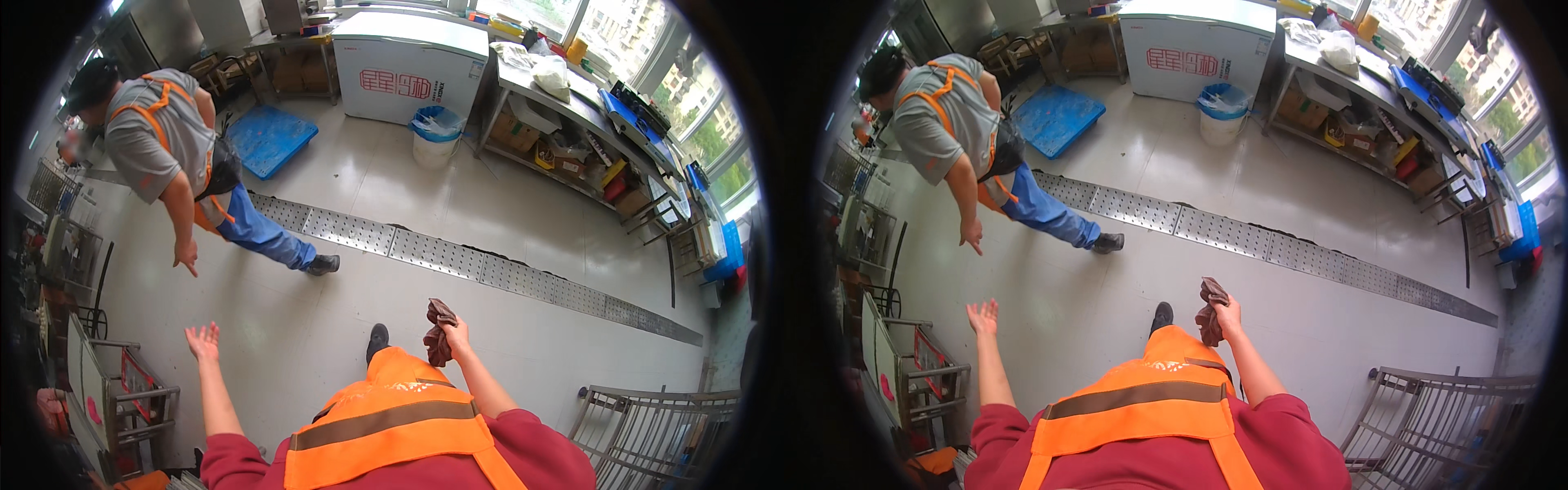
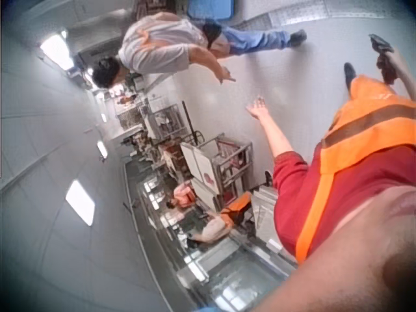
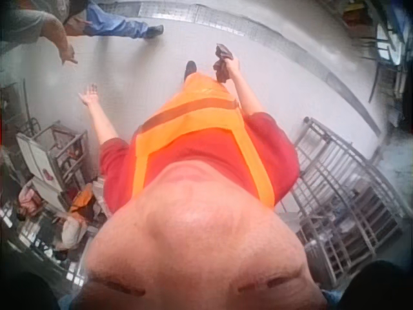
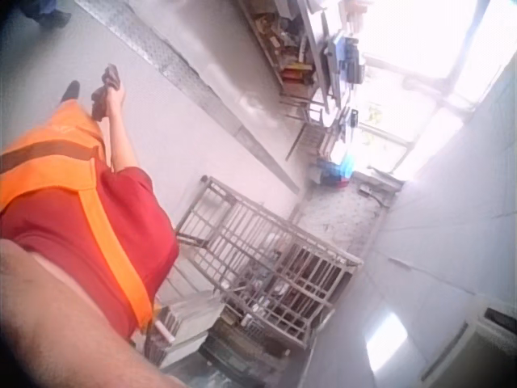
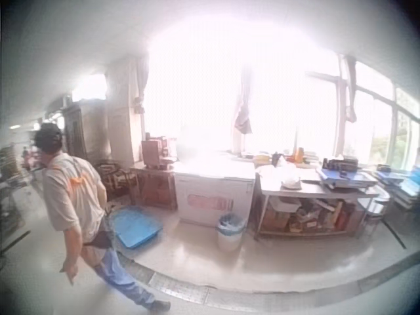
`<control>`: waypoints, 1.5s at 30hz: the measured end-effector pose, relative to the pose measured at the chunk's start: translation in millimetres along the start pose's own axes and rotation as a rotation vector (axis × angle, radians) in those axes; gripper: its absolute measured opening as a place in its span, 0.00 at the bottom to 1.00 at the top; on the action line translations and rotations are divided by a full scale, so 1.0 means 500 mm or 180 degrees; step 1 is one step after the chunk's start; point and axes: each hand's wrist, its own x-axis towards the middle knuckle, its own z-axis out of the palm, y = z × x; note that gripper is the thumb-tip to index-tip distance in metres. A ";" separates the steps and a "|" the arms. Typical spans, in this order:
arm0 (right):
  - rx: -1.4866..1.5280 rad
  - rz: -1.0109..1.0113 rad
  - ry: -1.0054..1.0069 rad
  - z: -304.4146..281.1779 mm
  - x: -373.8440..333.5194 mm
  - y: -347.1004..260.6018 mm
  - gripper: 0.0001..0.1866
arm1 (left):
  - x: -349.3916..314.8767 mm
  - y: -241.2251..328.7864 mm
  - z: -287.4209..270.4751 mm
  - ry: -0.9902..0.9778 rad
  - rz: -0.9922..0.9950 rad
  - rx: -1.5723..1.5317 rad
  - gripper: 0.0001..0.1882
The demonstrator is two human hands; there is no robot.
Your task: The person fills round dough pieces with a reddish filling, pleats them closed, and places the finished buns on a tray. They then wipe the work surface with a cloth and move trays around the kitchen.
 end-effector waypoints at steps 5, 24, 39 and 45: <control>0.0740 0.0027 -0.0039 0.161 0.272 -0.215 0.15 | -0.090 -0.210 -0.195 0.1062 -0.1719 0.0908 0.39; 0.2095 0.0775 -0.0667 0.293 1.323 -1.065 0.39 | 0.473 -0.313 1.260 -0.1472 -0.0138 0.1892 0.20; -0.0490 0.1781 -0.0062 0.243 1.952 -1.099 0.12 | -0.134 -0.669 0.932 0.0752 -0.2735 0.3603 0.13; -0.2213 0.1516 -0.1371 0.205 2.002 -1.172 0.22 | -0.082 -0.645 1.287 0.1441 -0.2126 0.2918 0.16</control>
